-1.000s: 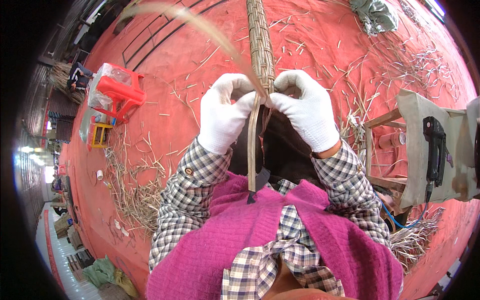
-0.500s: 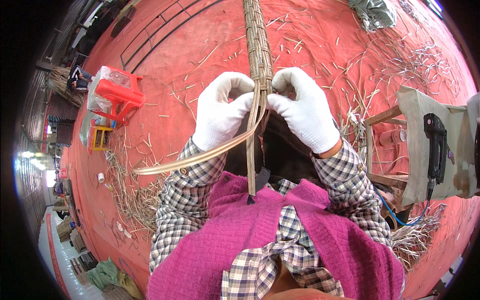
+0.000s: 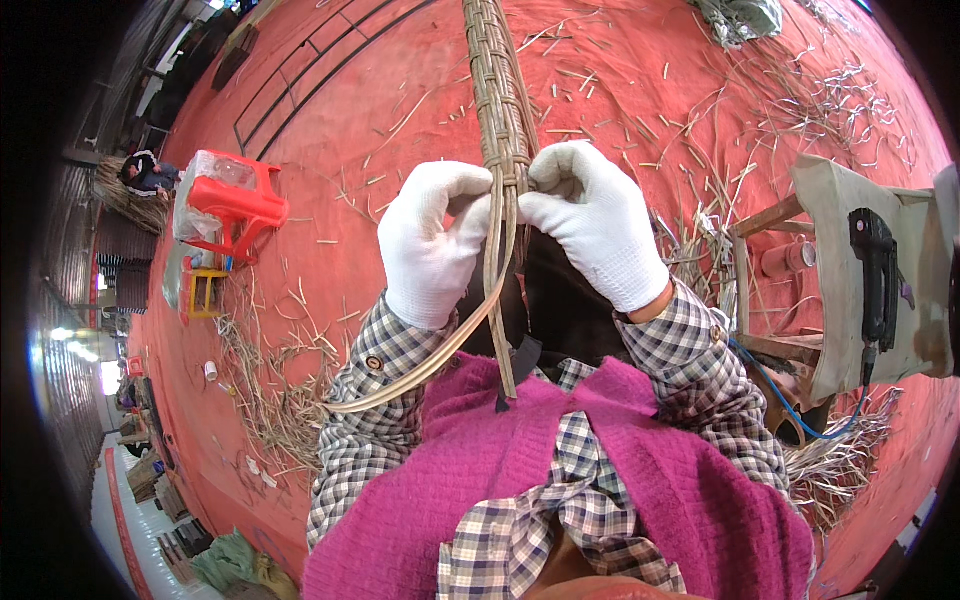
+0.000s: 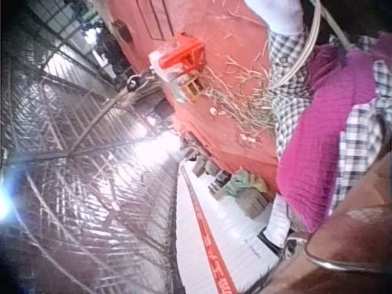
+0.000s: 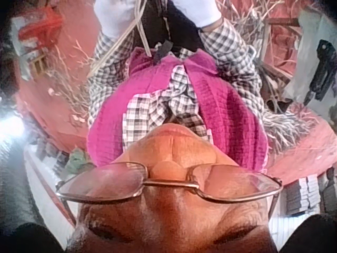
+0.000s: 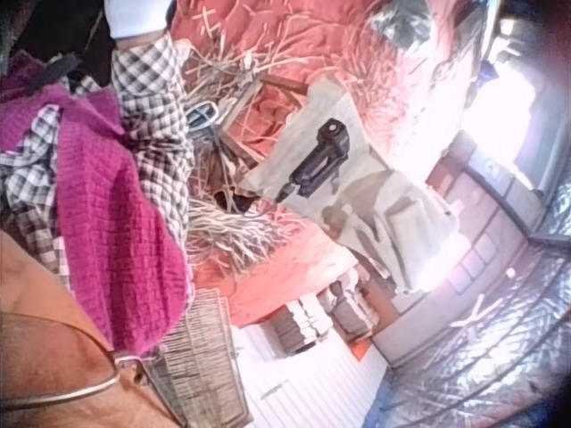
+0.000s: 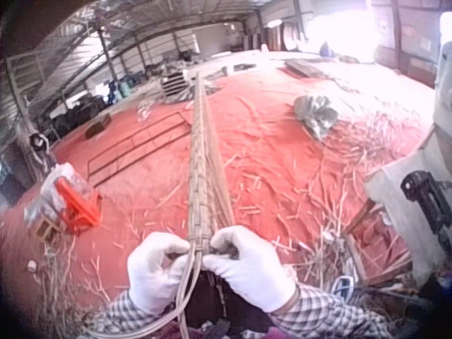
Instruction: The person weaves thin bamboo strips into a curved metal frame, securing them with a pneumatic nail gun. They repeatedly pick up strips, align them along the frame, and fasten them in place while working in a workshop.
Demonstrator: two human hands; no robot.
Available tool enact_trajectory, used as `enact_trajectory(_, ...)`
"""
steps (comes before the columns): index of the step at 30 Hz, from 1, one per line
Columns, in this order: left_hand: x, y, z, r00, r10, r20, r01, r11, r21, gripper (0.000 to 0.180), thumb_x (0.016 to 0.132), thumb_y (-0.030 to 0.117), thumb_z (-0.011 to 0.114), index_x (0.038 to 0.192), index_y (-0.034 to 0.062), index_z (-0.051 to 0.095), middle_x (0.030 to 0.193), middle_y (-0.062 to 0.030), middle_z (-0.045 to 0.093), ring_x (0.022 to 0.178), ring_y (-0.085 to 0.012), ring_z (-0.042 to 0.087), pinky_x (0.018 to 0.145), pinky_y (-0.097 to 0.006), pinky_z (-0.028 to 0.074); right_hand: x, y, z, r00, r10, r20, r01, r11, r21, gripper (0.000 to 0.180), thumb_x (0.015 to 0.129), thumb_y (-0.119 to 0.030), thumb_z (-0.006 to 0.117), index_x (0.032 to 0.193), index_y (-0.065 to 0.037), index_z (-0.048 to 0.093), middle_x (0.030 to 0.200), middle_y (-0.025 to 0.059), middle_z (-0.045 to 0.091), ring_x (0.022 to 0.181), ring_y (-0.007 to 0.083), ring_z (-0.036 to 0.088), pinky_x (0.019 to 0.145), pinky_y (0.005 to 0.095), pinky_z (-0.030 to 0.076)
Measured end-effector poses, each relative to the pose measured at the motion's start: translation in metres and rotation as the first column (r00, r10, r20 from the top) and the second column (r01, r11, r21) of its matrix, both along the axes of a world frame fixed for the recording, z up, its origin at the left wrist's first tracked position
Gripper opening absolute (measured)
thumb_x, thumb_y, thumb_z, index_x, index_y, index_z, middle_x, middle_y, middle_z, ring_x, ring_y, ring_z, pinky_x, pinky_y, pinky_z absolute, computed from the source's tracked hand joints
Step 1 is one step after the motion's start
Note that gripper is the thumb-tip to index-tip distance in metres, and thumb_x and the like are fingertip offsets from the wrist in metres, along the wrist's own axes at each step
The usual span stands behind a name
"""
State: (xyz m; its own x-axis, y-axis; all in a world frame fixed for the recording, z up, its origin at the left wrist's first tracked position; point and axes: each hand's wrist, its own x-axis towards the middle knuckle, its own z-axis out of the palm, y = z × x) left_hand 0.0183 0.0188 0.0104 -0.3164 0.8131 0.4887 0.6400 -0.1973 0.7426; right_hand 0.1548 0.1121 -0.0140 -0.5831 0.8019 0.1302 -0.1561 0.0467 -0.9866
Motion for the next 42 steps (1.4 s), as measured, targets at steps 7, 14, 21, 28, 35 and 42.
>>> enact_trajectory(7, -0.005, 0.001, 0.002, 0.922, -0.068, 0.381, 0.124, 0.985, -0.124, 0.017, 0.084, 0.005, 0.068, 0.096, -0.0031, 0.059, 0.088, -0.0038, 0.061, 0.079, -0.0094, 0.06, 0.073, -0.022, 0.05, 0.004, 0.002, 0.004, 0.996, -0.01, 0.087, -0.005, 0.986, 0.164, 0.029, 0.071, -0.007, 0.074, 0.094, 0.0, 0.057, 0.083, 0.0092, 0.059, 0.074, 0.0161, 0.06, 0.067, 0.0289, 0.05)
enact_trajectory(14, -0.006, 0.003, 0.0, 0.908, -0.109, 0.405, 0.15, 0.986, -0.071, 0.022, 0.079, 0.011, 0.074, 0.091, -0.0008, 0.059, 0.083, -0.001, 0.06, 0.075, -0.0071, 0.054, 0.069, -0.022, 0.046, 0.004, 0.001, 0.008, 0.992, -0.019, 0.126, -0.005, 0.983, 0.185, 0.028, 0.073, -0.006, 0.072, 0.094, 0.0, 0.055, 0.084, 0.01, 0.058, 0.075, 0.0172, 0.06, 0.068, 0.0298, 0.051)
enact_trajectory(21, -0.005, 0.005, 0.012, 0.997, -0.07, -0.031, 0.068, 0.995, -0.073, 0.025, 0.077, 0.014, 0.072, 0.098, 0.0061, 0.061, 0.082, -0.0063, 0.058, 0.074, -0.0173, 0.06, 0.068, -0.029, 0.049, 0.005, 0.001, 0.007, 0.987, -0.013, 0.157, -0.047, 0.928, 0.369, 0.028, 0.07, -0.004, 0.072, 0.091, -0.001, 0.054, 0.08, 0.0103, 0.055, 0.073, 0.019, 0.057, 0.067, 0.0304, 0.049)
enact_trajectory(28, -0.013, 0.012, 0.032, 0.943, -0.191, -0.274, 0.132, 0.967, -0.218, 0.026, 0.073, 0.002, 0.069, 0.097, 0.0076, 0.063, 0.087, -0.0087, 0.062, 0.08, -0.0256, 0.064, 0.07, -0.032, 0.051, 0.006, 0.009, -0.004, 0.998, 0.065, 0.023, -0.068, 0.977, 0.201, 0.029, 0.073, -0.003, 0.073, 0.095, -0.001, 0.055, 0.082, 0.0064, 0.057, 0.073, 0.0135, 0.056, 0.066, 0.028, 0.049)
enact_trajectory(35, -0.012, 0.01, 0.033, 0.962, -0.23, -0.149, 0.196, 0.957, -0.214, 0.024, 0.073, -0.004, 0.067, 0.095, 0.0051, 0.062, 0.087, -0.0094, 0.061, 0.081, -0.0238, 0.063, 0.07, -0.03, 0.05, 0.007, 0.021, -0.009, 0.993, 0.115, 0.012, -0.114, 0.959, 0.259, 0.018, 0.081, 0.0, 0.064, 0.098, -0.002, 0.06, 0.08, 0.0064, 0.064, 0.07, 0.011, 0.058, 0.066, 0.0259, 0.049)
enact_trajectory(42, -0.009, 0.013, 0.04, 0.912, -0.247, -0.327, 0.159, 0.949, -0.272, 0.019, 0.077, -0.008, 0.063, 0.094, 0.0009, 0.06, 0.086, -0.0085, 0.061, 0.079, -0.0183, 0.062, 0.072, -0.028, 0.05, 0.016, 0.013, 0.005, 0.988, 0.131, 0.079, -0.147, 0.956, 0.255, 0.025, 0.077, 0.002, 0.064, 0.101, 0.001, 0.06, 0.091, 0.0045, 0.062, 0.086, 0.0096, 0.059, 0.079, 0.0252, 0.048)
